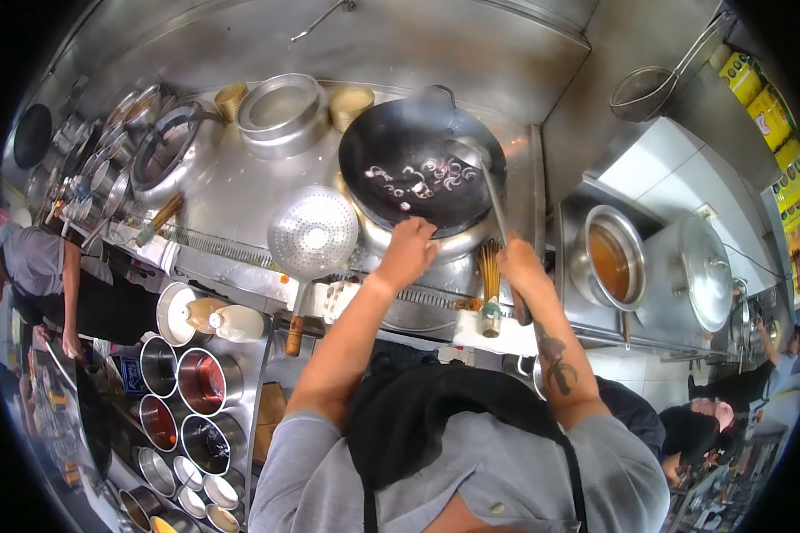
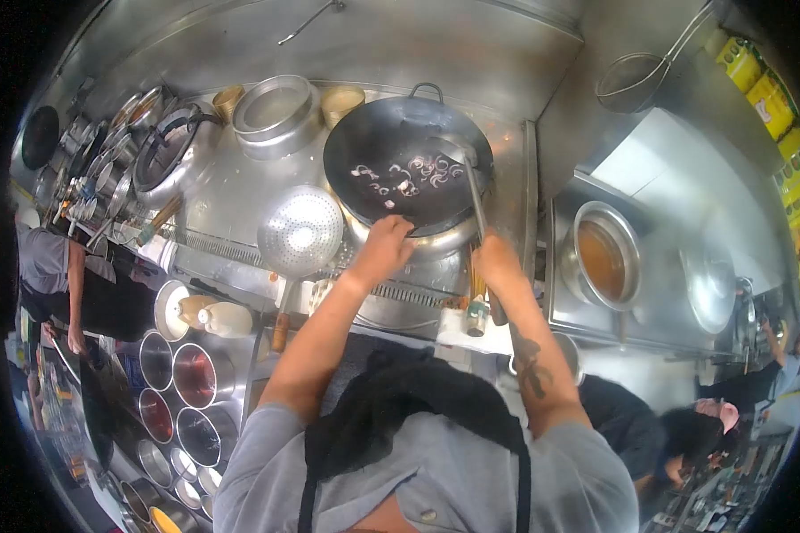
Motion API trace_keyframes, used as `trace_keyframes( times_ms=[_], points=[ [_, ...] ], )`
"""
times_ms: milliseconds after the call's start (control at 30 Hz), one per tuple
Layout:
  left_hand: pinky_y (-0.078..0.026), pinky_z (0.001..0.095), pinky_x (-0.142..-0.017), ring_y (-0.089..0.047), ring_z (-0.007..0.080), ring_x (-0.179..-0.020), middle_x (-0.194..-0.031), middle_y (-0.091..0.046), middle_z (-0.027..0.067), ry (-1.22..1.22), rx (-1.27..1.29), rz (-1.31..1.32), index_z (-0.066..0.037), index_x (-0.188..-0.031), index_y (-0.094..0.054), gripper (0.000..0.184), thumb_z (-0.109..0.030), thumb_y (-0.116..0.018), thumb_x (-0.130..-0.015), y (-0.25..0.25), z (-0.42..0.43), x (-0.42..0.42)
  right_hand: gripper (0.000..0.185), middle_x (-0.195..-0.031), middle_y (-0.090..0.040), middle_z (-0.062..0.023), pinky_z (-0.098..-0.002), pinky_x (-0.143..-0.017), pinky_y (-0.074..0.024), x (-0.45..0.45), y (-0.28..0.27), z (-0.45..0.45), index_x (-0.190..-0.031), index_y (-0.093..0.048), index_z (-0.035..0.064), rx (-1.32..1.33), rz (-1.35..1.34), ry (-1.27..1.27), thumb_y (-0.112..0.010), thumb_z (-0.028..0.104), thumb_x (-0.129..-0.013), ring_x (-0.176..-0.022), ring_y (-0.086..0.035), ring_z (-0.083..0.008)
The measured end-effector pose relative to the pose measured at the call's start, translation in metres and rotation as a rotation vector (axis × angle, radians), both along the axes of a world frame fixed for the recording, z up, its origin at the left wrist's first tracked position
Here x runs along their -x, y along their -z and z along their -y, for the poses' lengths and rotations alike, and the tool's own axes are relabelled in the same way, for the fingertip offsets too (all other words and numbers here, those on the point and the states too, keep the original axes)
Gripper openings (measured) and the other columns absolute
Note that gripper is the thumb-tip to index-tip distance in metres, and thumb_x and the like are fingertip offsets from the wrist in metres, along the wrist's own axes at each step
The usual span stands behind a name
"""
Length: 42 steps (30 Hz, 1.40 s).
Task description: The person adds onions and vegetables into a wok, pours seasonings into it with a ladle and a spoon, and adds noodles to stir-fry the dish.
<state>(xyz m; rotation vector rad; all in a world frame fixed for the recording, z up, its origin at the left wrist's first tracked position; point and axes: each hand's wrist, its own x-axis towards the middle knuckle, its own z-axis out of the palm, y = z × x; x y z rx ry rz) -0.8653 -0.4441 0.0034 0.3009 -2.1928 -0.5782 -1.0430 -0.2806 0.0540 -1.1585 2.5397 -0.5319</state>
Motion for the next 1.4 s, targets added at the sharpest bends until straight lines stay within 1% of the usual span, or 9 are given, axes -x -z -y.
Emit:
trace_keyframes(
  times_ms=[133, 367, 500, 700, 833, 933, 1033, 1133, 1400],
  points=[
    [-0.047, 0.0433, -0.081, -0.059, 0.0374, -0.094, -0.096, -0.062, 0.0201, 0.241, -0.332, 0.185, 0.000, -0.101, -0.062, 0.022, -0.017, -0.061, -0.087, -0.021, -0.061, -0.055, 0.033, -0.085, -0.065, -0.0249, -0.0454, -0.074, -0.0523, 0.006, 0.006, -0.003, -0.113, -0.055, -0.0022, 0.032, 0.219, -0.102, -0.055, 0.012, -0.084, -0.078, -0.066, -0.0386],
    [-0.046, 0.0449, -0.083, -0.060, 0.0399, -0.094, -0.098, -0.064, 0.0231, 0.402, -0.740, 0.752, 0.001, -0.098, -0.062, 0.031, -0.027, -0.052, -0.091, 0.171, -0.143, -0.105, 0.028, -0.068, -0.056, -0.0052, -0.0263, -0.045, -0.0440, -0.001, -0.019, -0.009, -0.113, -0.054, -0.0038, 0.057, 0.645, -0.301, -0.057, 0.011, -0.089, -0.049, -0.052, -0.0096],
    [-0.046, 0.0457, -0.088, -0.058, 0.0410, -0.100, -0.102, -0.061, 0.0259, 0.430, -0.621, 0.737, 0.004, -0.105, -0.058, 0.038, -0.029, -0.053, -0.087, 0.238, -0.189, -0.072, 0.027, -0.067, -0.057, -0.0101, -0.0320, -0.048, -0.0458, 0.008, -0.032, 0.012, -0.108, -0.053, -0.0066, -0.024, 0.318, -0.141, -0.055, 0.012, -0.089, -0.048, -0.055, -0.0155],
    [-0.034, 0.0482, -0.105, -0.044, 0.0444, -0.121, -0.128, -0.047, 0.0319, 0.337, -0.383, 0.862, 0.012, -0.130, -0.038, 0.074, -0.034, -0.062, -0.078, 0.287, -0.235, -0.020, 0.033, -0.098, -0.061, -0.0318, -0.0481, -0.086, -0.0463, 0.023, 0.018, 0.050, -0.112, -0.053, -0.0058, -0.039, 0.142, -0.163, -0.054, 0.013, -0.084, -0.097, -0.059, -0.0454],
    [-0.019, 0.0459, -0.115, -0.024, 0.0410, -0.139, -0.149, -0.025, 0.0263, 0.375, -0.376, 1.105, 0.007, -0.144, -0.018, 0.085, -0.036, -0.056, -0.081, 0.289, -0.247, -0.004, 0.035, -0.097, -0.061, -0.0311, -0.0457, -0.082, -0.0476, 0.011, 0.016, 0.028, -0.113, -0.051, -0.0063, 0.083, 0.057, -0.437, -0.055, 0.015, -0.085, -0.092, -0.061, -0.0448],
    [-0.016, 0.0454, -0.116, -0.018, 0.0395, -0.141, -0.152, -0.019, 0.0248, 0.370, -0.408, 1.203, 0.007, -0.146, -0.014, 0.088, -0.035, -0.057, -0.080, 0.281, -0.248, -0.004, 0.049, -0.065, -0.056, -0.0106, -0.0327, -0.053, -0.0472, 0.001, -0.033, -0.010, -0.134, -0.041, -0.0038, -0.035, 0.180, -0.515, -0.055, 0.013, -0.090, -0.048, -0.055, -0.0177],
    [-0.015, 0.0459, -0.116, -0.016, 0.0387, -0.142, -0.153, -0.017, 0.0242, 0.354, -0.380, 1.198, 0.006, -0.146, -0.014, 0.090, -0.034, -0.058, -0.079, 0.281, -0.251, -0.008, 0.048, -0.064, -0.054, -0.0090, -0.0312, -0.052, -0.0470, -0.004, -0.051, -0.045, -0.133, -0.042, -0.0044, 0.034, 0.207, -0.563, -0.055, 0.016, -0.091, -0.049, -0.055, -0.0150],
    [-0.015, 0.0468, -0.116, -0.014, 0.0372, -0.143, -0.153, -0.016, 0.0235, 0.321, -0.370, 1.186, 0.006, -0.146, -0.014, 0.092, -0.034, -0.061, -0.077, 0.280, -0.255, -0.009, 0.045, -0.072, -0.061, -0.0225, -0.0371, -0.059, -0.0492, -0.009, -0.069, -0.052, -0.128, -0.045, -0.0078, -0.179, 0.407, -0.382, -0.053, 0.013, -0.089, -0.058, -0.063, -0.0330],
    [-0.014, 0.0500, -0.115, -0.013, 0.0326, -0.144, -0.155, -0.015, 0.0179, 0.280, -0.322, 1.350, 0.004, -0.146, -0.017, 0.093, -0.033, -0.063, -0.074, 0.294, -0.263, 0.004, 0.033, -0.074, -0.060, -0.0268, -0.0414, -0.066, -0.0504, 0.040, 0.012, -0.017, -0.113, -0.049, -0.0096, 0.029, -0.131, -0.350, -0.053, 0.011, -0.087, -0.059, -0.064, -0.0319]
  ],
)
